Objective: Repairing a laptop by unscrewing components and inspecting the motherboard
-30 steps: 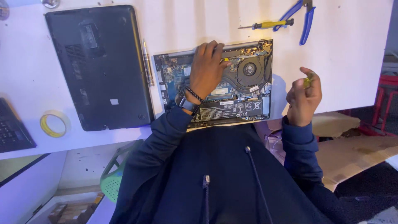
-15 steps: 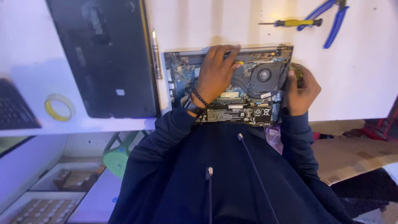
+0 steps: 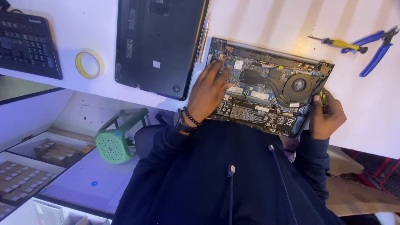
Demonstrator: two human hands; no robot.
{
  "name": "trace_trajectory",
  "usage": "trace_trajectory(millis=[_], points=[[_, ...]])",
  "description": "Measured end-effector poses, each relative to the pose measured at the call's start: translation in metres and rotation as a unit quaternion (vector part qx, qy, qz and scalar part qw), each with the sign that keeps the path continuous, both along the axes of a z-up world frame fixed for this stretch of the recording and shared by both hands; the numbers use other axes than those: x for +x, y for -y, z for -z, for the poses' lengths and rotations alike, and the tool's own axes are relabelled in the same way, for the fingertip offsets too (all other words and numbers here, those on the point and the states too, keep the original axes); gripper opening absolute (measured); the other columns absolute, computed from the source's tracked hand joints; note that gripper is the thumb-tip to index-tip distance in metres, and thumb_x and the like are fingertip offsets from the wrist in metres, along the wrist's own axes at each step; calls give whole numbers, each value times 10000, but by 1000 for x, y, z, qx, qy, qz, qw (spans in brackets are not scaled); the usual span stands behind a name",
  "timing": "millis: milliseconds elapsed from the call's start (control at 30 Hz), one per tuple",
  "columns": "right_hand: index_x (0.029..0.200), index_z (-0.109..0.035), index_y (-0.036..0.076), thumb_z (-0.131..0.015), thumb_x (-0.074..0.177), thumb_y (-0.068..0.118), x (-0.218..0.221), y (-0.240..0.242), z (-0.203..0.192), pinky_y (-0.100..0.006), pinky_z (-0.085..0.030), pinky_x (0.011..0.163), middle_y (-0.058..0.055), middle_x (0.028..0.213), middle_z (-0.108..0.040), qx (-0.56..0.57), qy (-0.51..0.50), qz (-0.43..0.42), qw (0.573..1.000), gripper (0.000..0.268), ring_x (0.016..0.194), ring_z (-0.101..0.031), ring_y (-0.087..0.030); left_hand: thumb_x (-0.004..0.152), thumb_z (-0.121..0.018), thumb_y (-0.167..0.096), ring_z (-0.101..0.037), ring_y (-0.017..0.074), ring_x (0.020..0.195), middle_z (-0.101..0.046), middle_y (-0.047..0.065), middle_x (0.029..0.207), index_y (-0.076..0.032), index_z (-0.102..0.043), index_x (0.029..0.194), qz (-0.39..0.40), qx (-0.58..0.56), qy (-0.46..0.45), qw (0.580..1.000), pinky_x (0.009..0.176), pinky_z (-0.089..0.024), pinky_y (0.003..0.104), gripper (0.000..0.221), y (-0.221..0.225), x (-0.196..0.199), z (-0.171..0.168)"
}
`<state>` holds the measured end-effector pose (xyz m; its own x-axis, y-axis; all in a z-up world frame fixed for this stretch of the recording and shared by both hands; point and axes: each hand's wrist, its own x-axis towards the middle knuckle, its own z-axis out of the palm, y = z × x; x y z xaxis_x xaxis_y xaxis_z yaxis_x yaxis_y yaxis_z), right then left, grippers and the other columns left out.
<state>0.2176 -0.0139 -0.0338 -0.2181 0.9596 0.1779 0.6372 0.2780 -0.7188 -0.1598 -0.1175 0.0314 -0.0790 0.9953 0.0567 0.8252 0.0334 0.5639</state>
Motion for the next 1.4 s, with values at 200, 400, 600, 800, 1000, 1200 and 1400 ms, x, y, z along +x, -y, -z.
trace_trajectory(millis=[200, 400, 600, 800, 1000, 1200, 1400], points=[[1318, -748, -80, -781, 1106, 188, 0, 11, -15, -382, -548, 908, -244, 1156, -746, -5, -3, 4, 1000, 343, 1051, -701, -286, 1071, -584, -292, -594, 414, 1218, -544, 205, 1409, 10, -551, 1420, -109, -17, 46, 993, 994, -553, 517, 463, 53, 2, 2], [1250, -725, -94, -681, 1160, 109, 34, 17, -6, -321, -607, 698, -196, 954, -723, -61, -58, 37, 996, 226, 790, -672, -211, 1056, -641, -240, -650, 416, 1170, -626, 233, 1316, -32, -592, 1394, -168, -8, 57, 984, 958, -559, 504, 400, 85, 2, 16], [1280, -683, -59, -644, 1214, 258, 32, 59, -16, -326, -559, 764, -132, 990, -682, -143, -61, 30, 987, 326, 830, -620, -177, 1022, -674, -282, -720, 271, 792, -705, 106, 1053, -52, -644, 1332, -188, -77, 85, 976, 700, -561, 487, 387, 107, -6, 25], [1304, -687, -67, -653, 1175, 239, 22, 87, -19, -316, -583, 841, -110, 1041, -674, -149, -96, 66, 982, 334, 908, -631, -161, 1015, -663, -328, -702, 233, 733, -704, 109, 916, -55, -726, 1071, -198, -83, 87, 973, 655, -561, 399, 285, 107, -6, 19], [1252, -684, -81, -693, 1134, 116, 40, 98, 11, -290, -529, 738, -98, 957, -622, -197, -213, 114, 950, 230, 795, -570, -153, 939, -769, -332, -656, 205, 647, -638, 47, 777, -101, -645, 851, -224, -40, 94, 969, 581, -502, 383, 277, 107, -5, 34], [1242, -669, -63, -701, 1113, 208, 41, 98, 10, -248, -496, 728, -91, 977, -649, -213, -254, 107, 937, 302, 812, -564, -141, 936, -763, -370, -657, 208, 656, -636, 48, 777, -115, -636, 877, -231, -38, 97, 967, 598, -516, 401, 291, 110, -3, 36], [1301, -657, -44, -721, 1088, 362, 42, 96, -1, -242, -611, 787, -129, 1060, -706, -241, -209, 126, 939, 463, 852, -672, -139, 952, -756, -336, -739, 193, 804, -645, 73, 979, -66, -722, 1190, -232, -22, 154, 960, 722, -589, 380, 361, 121, 3, 28]])
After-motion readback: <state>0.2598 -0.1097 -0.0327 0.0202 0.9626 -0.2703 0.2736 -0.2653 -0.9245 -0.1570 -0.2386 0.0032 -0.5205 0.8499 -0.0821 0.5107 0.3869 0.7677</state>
